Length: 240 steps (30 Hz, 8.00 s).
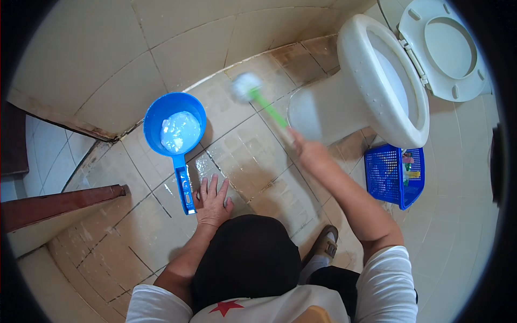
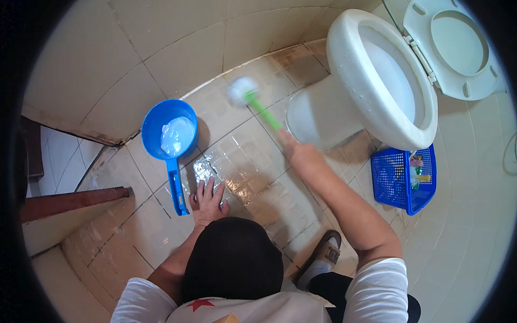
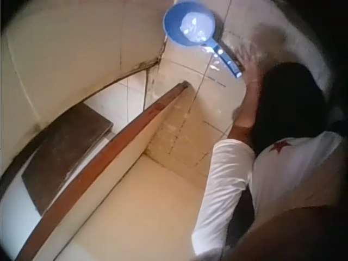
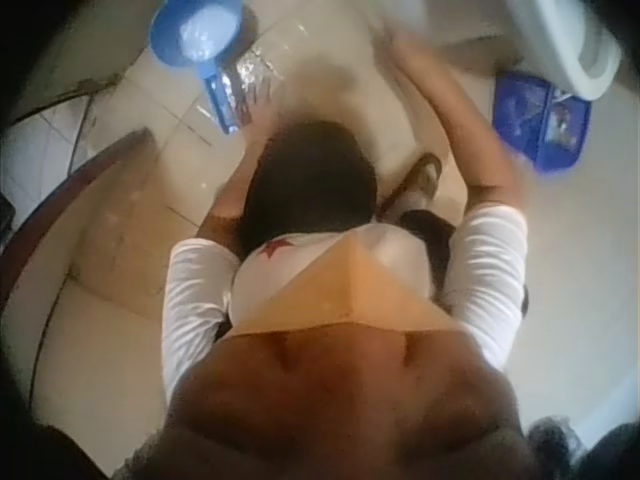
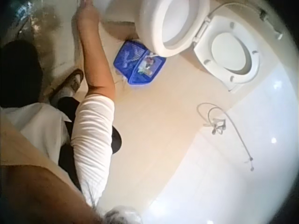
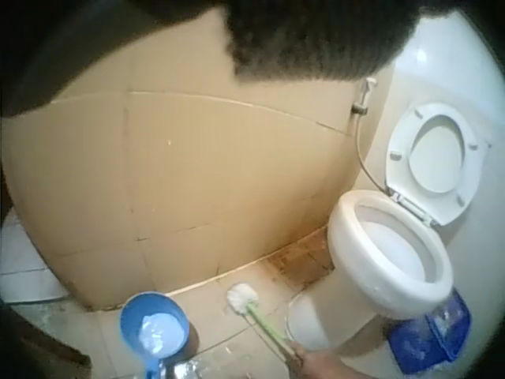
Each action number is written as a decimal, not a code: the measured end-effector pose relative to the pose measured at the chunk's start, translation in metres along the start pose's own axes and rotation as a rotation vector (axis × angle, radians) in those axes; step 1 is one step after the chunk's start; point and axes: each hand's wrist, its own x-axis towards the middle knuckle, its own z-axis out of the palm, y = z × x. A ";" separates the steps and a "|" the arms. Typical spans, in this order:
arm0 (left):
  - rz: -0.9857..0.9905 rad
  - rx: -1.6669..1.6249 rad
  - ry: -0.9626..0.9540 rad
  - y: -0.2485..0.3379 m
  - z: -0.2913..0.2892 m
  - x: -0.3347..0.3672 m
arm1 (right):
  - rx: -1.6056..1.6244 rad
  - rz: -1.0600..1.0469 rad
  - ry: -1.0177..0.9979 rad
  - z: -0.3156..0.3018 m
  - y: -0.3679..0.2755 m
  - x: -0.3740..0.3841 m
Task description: The person scrubs the tiled bathroom floor using a green-handled brush and a blue scoop filled with soapy water. They repeatedly dip the brush into the scoop and scrub different sections of the floor, including around the toilet base and near a blue basket.
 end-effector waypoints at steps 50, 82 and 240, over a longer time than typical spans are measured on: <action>0.015 -0.198 -0.158 0.011 -0.039 -0.005 | 0.276 0.134 -0.109 -0.007 0.113 -0.151; -0.366 0.132 -0.455 0.021 -0.189 0.029 | 0.116 -0.577 -0.059 0.108 0.183 -0.218; 0.193 0.441 -0.584 0.287 -0.362 -0.165 | 0.098 0.116 0.228 0.093 0.353 -0.277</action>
